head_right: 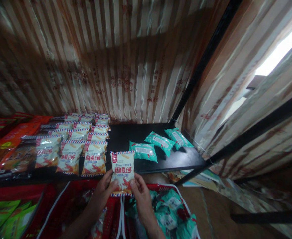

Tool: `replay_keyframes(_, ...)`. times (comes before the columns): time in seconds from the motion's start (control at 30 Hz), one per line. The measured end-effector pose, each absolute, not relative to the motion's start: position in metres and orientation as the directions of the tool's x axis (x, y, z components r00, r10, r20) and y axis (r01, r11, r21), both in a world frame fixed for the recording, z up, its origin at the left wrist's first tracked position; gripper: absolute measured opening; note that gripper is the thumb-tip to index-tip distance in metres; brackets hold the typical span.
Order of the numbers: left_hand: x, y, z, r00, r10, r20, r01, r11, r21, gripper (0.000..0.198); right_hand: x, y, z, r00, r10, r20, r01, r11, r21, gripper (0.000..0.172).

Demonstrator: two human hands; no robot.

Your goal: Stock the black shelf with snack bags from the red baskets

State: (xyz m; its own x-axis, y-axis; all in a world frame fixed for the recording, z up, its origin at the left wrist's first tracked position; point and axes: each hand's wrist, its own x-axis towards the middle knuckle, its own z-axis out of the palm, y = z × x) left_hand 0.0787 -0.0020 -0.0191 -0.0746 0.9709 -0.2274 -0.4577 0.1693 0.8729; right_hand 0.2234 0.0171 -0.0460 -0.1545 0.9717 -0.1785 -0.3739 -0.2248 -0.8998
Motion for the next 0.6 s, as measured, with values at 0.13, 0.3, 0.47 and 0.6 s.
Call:
replay_keyframes(0.13, 0.078, 0.0, -0.019, -0.099, 0.968, -0.23, -0.417, 0.17, 0.893, 0.052, 0.225, 0.018, -0.041, -0.168, 0.967, -0.193, -0.388, -0.245, -0.888, 0.046)
replay_keyframes(0.3, 0.076, -0.002, -0.023, -0.11, 0.953, -0.281, -0.413, 0.213, 0.885, 0.061, 0.224, 0.018, -0.043, -0.142, 0.975, -0.174, -0.366, -0.215, -0.905, 0.048)
replay_keyframes(0.47, 0.07, -0.008, -0.026, -0.076, 0.952, -0.297, -0.42, 0.239, 0.876, 0.067, 0.218, 0.02, -0.039, -0.046, 0.983, -0.176, -0.338, -0.182, -0.923, 0.05)
replay_keyframes(0.6, 0.068, -0.012, -0.027, -0.071, 0.941, -0.33, -0.341, 0.288, 0.895, 0.066, 0.209, 0.037, -0.008, 0.051, 0.98, -0.19, -0.319, -0.164, -0.933, 0.054)
